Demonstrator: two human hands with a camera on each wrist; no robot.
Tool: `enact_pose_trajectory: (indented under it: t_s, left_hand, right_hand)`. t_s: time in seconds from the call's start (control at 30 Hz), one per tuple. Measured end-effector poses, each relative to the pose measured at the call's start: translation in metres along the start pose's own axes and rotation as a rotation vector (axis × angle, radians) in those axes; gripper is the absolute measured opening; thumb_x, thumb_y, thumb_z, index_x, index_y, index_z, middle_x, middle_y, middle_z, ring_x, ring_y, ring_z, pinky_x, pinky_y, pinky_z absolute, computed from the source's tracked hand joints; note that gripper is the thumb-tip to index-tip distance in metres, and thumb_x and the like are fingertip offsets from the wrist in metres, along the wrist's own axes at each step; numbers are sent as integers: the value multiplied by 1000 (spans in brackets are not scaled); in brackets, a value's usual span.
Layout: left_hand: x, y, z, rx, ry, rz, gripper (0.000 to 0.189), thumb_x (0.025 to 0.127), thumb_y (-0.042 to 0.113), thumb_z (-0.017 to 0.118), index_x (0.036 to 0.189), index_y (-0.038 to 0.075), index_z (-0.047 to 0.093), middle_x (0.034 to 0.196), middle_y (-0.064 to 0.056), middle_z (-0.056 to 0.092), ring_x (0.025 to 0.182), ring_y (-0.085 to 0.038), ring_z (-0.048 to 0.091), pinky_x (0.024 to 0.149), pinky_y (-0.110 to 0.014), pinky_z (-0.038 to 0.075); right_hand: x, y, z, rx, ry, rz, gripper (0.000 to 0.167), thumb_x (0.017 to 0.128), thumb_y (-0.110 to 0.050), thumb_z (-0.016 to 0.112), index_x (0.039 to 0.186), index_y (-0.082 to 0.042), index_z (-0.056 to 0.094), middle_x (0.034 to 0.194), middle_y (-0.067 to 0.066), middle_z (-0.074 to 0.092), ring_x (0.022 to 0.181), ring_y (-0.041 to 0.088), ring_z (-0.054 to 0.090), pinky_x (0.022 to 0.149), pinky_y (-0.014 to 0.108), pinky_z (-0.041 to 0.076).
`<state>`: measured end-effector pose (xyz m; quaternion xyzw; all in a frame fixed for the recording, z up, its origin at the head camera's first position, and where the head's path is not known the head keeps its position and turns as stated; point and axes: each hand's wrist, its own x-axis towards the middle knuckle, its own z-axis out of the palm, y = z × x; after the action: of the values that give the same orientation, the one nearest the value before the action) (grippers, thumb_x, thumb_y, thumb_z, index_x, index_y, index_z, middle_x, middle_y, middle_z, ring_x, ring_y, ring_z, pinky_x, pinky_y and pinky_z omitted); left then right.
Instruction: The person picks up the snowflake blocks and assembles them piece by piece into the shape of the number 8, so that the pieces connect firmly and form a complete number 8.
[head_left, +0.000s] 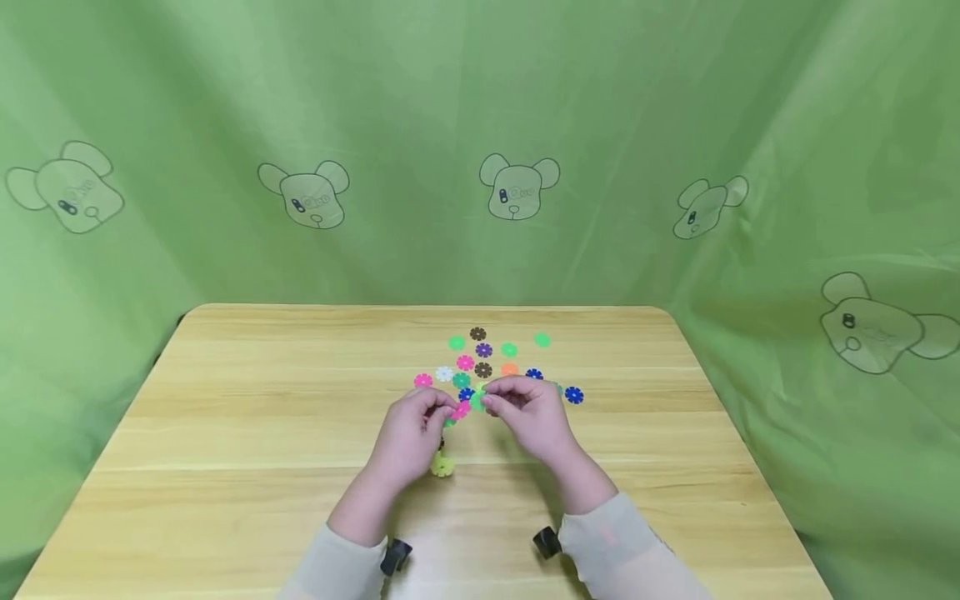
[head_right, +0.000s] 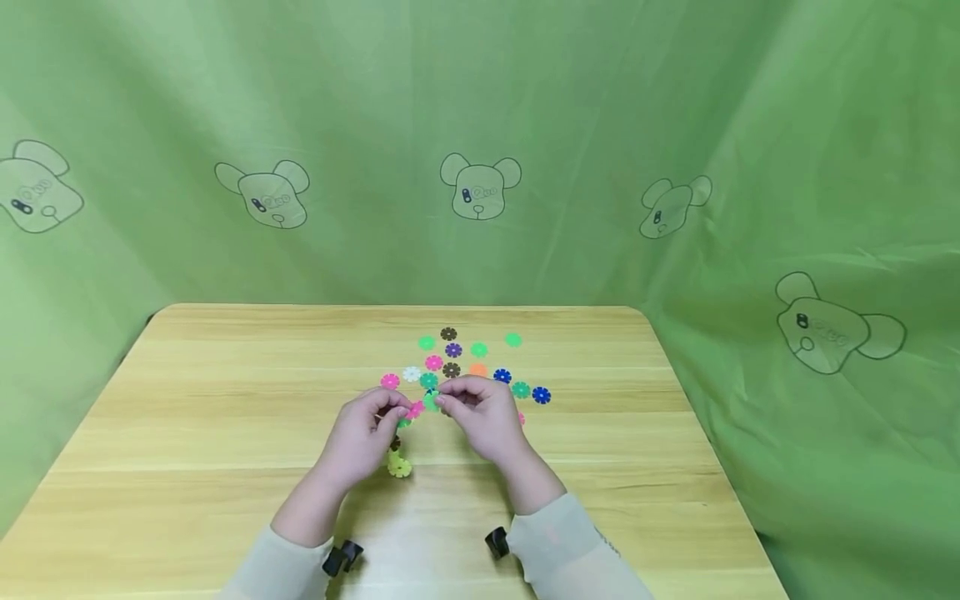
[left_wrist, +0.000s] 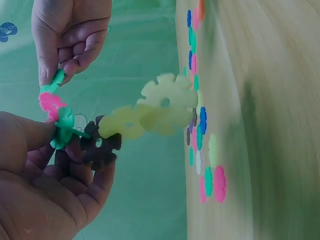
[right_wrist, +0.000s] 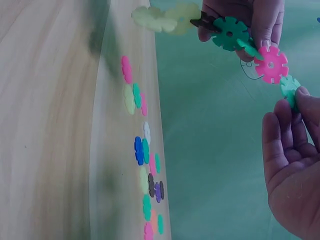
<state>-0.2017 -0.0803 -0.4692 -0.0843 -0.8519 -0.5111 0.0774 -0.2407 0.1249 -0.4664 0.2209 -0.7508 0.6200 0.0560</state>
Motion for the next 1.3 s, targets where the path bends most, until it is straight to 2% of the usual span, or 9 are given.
enact_pose_trajectory:
  t_s: [0.37, 0.57, 0.67, 0.8, 0.93, 1.0, 1.1, 1.2, 1.3]
  left_hand:
    - [-3, 8, -2, -45, -20, -65, 8, 102, 3, 68, 101, 5, 76, 92, -3, 70, 68, -13, 56, 61, -27, 56]
    - [-3, 7, -2, -62, -41, -81, 11, 102, 3, 65, 104, 6, 76, 95, -4, 71, 68, -14, 57, 59, -26, 56]
    - [-3, 7, -2, -50, -61, -60, 10, 103, 9, 67, 107, 9, 76, 99, -1, 70, 76, -14, 61, 65, -28, 57]
    - [1, 7, 1, -43, -51, -6, 11, 102, 18, 72, 110, 12, 76, 101, 2, 69, 86, -13, 61, 74, -30, 57]
    - [3, 6, 2, -139, -30, -15, 8, 102, 13, 71, 104, 8, 75, 93, 1, 68, 81, -15, 61, 72, -28, 58]
    - [4, 4, 1, -207, -16, -44, 7, 102, 9, 68, 102, 3, 73, 88, -2, 68, 78, -16, 61, 69, -25, 57]
    - [6, -2, -2, -280, 27, -77, 8, 103, 5, 64, 101, -2, 70, 87, -6, 67, 78, -16, 60, 70, -22, 56]
    - [6, -5, -5, -324, 62, -91, 9, 103, 2, 62, 100, -4, 67, 89, -8, 66, 80, -16, 59, 72, -20, 54]
    - [8, -7, -7, -354, 67, -90, 8, 103, 2, 62, 100, -4, 67, 91, -9, 67, 82, -17, 60, 73, -20, 55]
  right_hand:
    - [-5, -7, 5, -79, 0, -40, 8, 90, 10, 77, 95, 5, 77, 87, 15, 76, 75, 12, 70, 69, 26, 63]
    - [-3, -11, 4, -85, -30, 17, 5, 91, 7, 78, 96, 4, 77, 88, 15, 76, 75, 14, 71, 70, 27, 63]
    - [-2, -11, 0, -75, -36, 43, 7, 90, 8, 78, 96, 4, 78, 90, 17, 76, 75, 12, 71, 71, 27, 63]
    - [0, -13, 0, -81, -87, 5, 8, 91, 6, 78, 99, 4, 78, 93, 16, 77, 79, 13, 73, 74, 28, 64]
    - [4, -8, -6, -93, -121, 21, 10, 95, 3, 75, 104, 6, 76, 96, 17, 77, 81, 24, 75, 76, 34, 65]
    - [7, -2, -16, -216, -88, 87, 12, 97, -3, 75, 107, 5, 76, 97, 16, 77, 81, 26, 73, 75, 36, 65]
    - [8, 8, -37, -537, -73, 275, 20, 98, -13, 76, 112, 1, 76, 97, 10, 76, 80, 24, 69, 76, 40, 63]
    - [4, 20, -53, -835, -182, 458, 22, 93, -23, 82, 104, -5, 77, 95, 3, 73, 81, 20, 65, 77, 43, 59]
    - [-3, 30, -59, -950, -283, 542, 22, 87, -29, 87, 90, -11, 74, 88, 0, 69, 77, 20, 62, 74, 43, 57]
